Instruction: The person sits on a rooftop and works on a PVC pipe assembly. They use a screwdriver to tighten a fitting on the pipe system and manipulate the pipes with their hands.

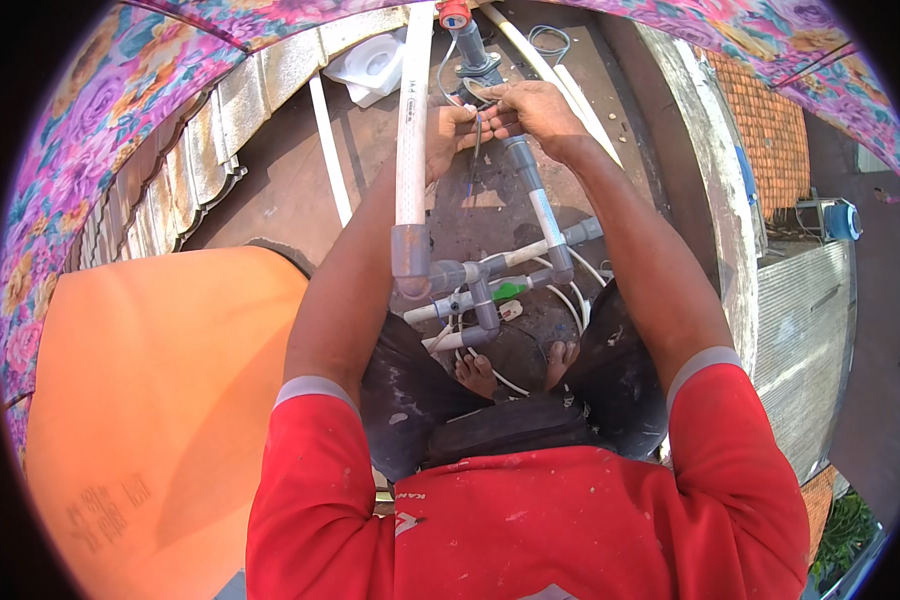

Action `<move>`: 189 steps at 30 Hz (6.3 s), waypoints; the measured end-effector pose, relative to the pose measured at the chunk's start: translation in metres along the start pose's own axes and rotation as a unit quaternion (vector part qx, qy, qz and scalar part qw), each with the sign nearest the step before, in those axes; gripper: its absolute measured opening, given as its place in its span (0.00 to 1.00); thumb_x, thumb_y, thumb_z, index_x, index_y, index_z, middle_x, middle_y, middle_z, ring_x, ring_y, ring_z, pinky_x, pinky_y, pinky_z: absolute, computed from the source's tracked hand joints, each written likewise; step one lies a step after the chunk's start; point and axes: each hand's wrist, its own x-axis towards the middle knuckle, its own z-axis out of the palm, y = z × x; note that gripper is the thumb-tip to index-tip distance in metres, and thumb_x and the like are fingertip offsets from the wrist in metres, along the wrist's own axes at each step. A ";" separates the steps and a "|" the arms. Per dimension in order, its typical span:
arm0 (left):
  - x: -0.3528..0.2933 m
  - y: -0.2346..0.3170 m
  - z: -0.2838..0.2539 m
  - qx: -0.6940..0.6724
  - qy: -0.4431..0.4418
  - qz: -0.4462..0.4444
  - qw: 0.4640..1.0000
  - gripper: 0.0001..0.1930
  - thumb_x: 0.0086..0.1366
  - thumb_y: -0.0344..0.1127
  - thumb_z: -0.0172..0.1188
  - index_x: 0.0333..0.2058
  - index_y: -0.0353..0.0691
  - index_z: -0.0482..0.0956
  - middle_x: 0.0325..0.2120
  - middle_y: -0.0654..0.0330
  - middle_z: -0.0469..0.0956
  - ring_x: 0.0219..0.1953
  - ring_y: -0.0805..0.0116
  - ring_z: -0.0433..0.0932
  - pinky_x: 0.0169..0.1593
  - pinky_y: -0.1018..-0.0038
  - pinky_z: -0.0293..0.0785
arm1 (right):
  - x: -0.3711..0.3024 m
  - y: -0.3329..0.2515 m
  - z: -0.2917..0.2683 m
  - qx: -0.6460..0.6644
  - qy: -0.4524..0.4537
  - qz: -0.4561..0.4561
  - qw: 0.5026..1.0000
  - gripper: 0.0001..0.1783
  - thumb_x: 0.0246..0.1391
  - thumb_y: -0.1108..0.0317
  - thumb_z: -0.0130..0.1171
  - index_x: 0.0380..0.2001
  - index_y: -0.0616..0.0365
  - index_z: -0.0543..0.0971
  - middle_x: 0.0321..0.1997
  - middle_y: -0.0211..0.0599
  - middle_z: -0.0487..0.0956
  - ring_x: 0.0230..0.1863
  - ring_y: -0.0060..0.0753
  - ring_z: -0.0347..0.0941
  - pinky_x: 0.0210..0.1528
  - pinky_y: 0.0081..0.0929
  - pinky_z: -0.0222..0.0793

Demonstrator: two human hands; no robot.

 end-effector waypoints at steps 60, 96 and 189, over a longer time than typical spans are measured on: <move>0.008 -0.020 -0.018 0.123 -0.033 0.094 0.987 0.07 0.67 0.33 0.68 0.39 0.37 0.81 0.28 0.63 0.79 0.26 0.77 0.71 0.27 0.79 0.60 | -0.006 -0.004 0.010 -0.113 0.040 0.092 0.988 0.19 0.64 0.49 0.63 0.43 0.53 0.86 0.39 0.34 0.86 0.41 0.31 0.80 0.45 0.36 0.73; 0.026 -0.020 -0.019 -0.013 -0.025 -0.064 0.998 0.10 0.75 0.29 0.59 0.46 0.25 0.77 0.32 0.55 0.78 0.30 0.68 0.77 0.34 0.72 0.81 | 0.016 0.112 -0.095 -0.643 0.005 0.192 0.741 0.26 0.49 0.56 0.74 0.44 0.69 0.87 0.50 0.61 0.85 0.55 0.54 0.84 0.57 0.45 0.78; -0.002 0.015 -0.034 0.310 -0.079 0.268 0.909 0.16 0.77 0.41 0.61 0.38 0.30 0.82 0.34 0.55 0.84 0.38 0.67 0.85 0.46 0.68 0.86 | -0.223 0.001 -0.154 -0.642 0.004 0.085 0.762 0.22 0.58 0.49 0.66 0.34 0.60 0.86 0.28 0.54 0.83 0.32 0.48 0.82 0.39 0.44 0.75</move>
